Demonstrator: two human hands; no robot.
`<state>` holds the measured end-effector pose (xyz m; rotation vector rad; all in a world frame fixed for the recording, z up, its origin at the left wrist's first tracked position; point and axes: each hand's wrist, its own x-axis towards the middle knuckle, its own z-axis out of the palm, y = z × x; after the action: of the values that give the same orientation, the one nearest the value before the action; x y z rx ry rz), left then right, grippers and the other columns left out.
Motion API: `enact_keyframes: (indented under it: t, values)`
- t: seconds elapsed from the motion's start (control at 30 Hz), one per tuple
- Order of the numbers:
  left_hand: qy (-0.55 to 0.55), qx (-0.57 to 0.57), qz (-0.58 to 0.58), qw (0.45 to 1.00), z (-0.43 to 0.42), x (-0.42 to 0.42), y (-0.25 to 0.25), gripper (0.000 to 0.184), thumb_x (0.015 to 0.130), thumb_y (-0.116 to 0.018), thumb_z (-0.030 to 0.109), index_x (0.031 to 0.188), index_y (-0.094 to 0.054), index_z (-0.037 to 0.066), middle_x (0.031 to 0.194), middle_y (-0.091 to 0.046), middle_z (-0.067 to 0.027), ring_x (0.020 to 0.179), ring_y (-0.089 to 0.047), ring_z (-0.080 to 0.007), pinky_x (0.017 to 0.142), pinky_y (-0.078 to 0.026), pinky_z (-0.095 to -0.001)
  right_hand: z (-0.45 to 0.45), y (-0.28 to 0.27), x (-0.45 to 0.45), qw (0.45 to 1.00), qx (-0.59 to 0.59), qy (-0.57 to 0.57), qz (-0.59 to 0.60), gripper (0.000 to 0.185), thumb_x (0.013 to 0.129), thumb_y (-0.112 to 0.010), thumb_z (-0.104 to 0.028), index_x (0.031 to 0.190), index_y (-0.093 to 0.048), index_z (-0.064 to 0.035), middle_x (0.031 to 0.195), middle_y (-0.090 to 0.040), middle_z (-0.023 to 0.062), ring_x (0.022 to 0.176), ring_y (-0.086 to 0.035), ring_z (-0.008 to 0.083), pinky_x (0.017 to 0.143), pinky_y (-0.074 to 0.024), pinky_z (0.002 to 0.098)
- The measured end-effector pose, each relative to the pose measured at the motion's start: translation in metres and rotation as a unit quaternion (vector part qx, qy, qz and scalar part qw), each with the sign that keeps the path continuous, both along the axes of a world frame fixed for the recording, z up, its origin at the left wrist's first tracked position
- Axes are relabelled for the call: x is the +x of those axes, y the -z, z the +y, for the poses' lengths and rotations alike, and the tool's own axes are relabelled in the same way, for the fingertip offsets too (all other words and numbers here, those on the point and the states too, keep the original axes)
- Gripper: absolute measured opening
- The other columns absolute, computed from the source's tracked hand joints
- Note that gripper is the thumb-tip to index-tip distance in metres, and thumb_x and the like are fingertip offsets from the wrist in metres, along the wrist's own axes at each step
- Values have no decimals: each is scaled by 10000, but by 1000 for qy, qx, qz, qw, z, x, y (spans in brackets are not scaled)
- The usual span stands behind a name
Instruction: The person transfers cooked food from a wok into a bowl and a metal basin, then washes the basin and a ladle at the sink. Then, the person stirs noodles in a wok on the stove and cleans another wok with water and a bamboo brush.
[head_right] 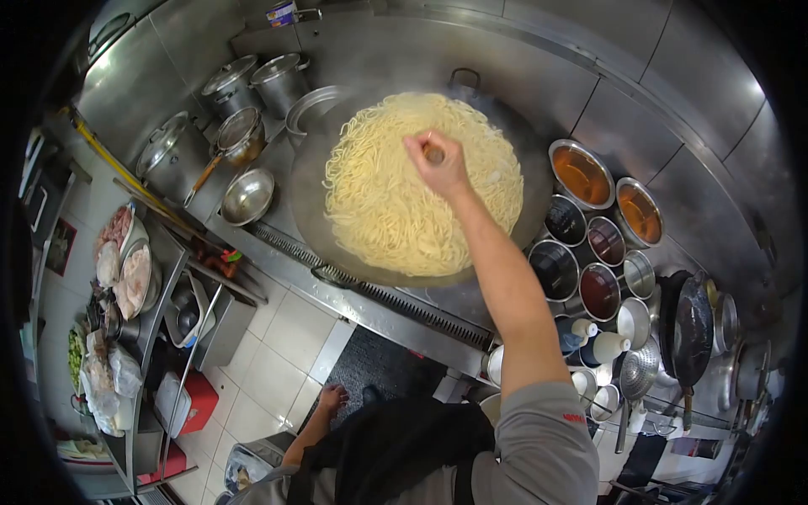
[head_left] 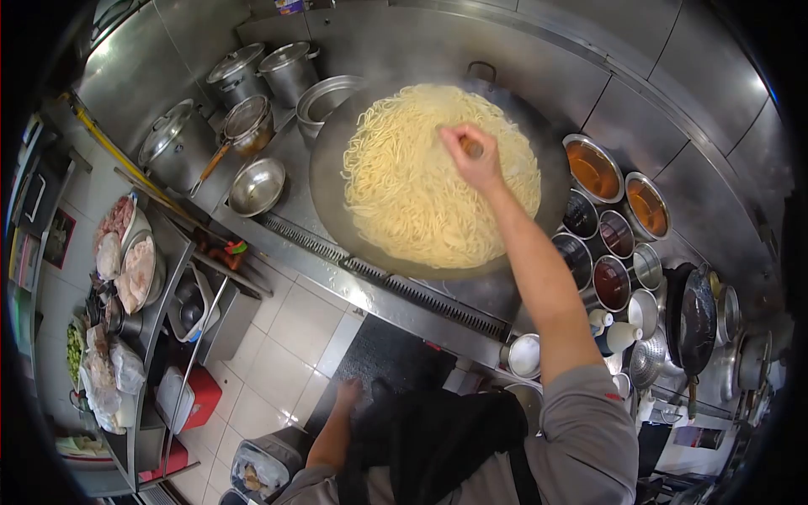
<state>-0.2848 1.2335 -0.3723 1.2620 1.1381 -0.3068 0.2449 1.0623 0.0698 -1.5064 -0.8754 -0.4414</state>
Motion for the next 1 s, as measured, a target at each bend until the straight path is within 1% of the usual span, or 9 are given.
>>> enact_keyframes:
  t: [0.2,0.3,0.43,0.53,0.6,0.63,0.73,0.87,1.0]
  values:
    - [0,-39,25,999,7,-34,2,231,976,-630,240,1109,-634,51,836,-627,-55,627,-635,-189,461,-479,-303,-42,-25,22,989,56,117,69,249,951,-735,-182,772,-659,-27,712,-671,0,661,-573,59,646,-474,237]
    - [37,-20,29,999,33,-58,28,355,960,-651,290,1162,-678,-1,929,-713,-118,769,-714,-242,637,-579,-379,-65,-25,0,981,76,149,98,257,960,-723,-186,778,-658,-17,720,-688,23,670,-604,74,666,-491,243]
    - [68,27,0,997,68,-74,31,307,915,-628,254,1020,-704,-24,822,-712,-132,676,-706,-213,607,-569,-377,-86,-13,-47,976,119,152,102,268,977,-701,-159,771,-627,-4,720,-671,46,677,-613,102,681,-502,260]
    - [93,80,-15,992,88,-75,7,314,935,-629,264,1053,-692,-21,877,-727,-166,758,-729,-280,681,-579,-404,-94,-8,-92,972,150,152,100,263,987,-688,-140,772,-610,-11,720,-650,53,686,-613,121,702,-508,274]
    - [146,289,-124,938,91,-65,-15,299,951,-632,253,1082,-682,-11,912,-727,-189,843,-726,-329,748,-575,-416,-97,-9,-126,967,150,181,99,260,994,-680,-129,775,-599,-14,723,-636,60,698,-615,138,720,-512,287]
    - [170,387,-175,889,91,-55,-30,291,959,-634,247,1096,-677,-6,930,-727,-201,885,-725,-353,782,-573,-423,-97,-7,-140,968,159,170,98,260,996,-678,-128,778,-597,-13,727,-637,63,704,-618,144,726,-514,292]
    - [152,360,-341,855,78,16,-147,200,991,-601,149,1122,-666,12,1036,-706,-210,981,-694,-382,852,-550,-437,-97,-1,-180,965,185,156,102,269,1004,-668,-126,779,-583,-7,748,-643,82,731,-630,170,741,-525,315]
    - [194,458,-513,700,55,99,-300,224,929,-641,71,1149,-661,32,1111,-658,-158,1071,-622,-367,927,-501,-428,-86,0,-232,963,188,163,100,257,1009,-661,-129,797,-588,-4,753,-651,87,734,-638,169,749,-528,310]
    - [183,544,-566,591,38,162,-356,247,900,-693,96,1142,-673,57,1184,-633,-97,1127,-589,-340,948,-482,-448,-75,-12,-262,965,147,203,80,240,1004,-669,-128,805,-595,-16,757,-648,75,740,-638,174,721,-513,303]
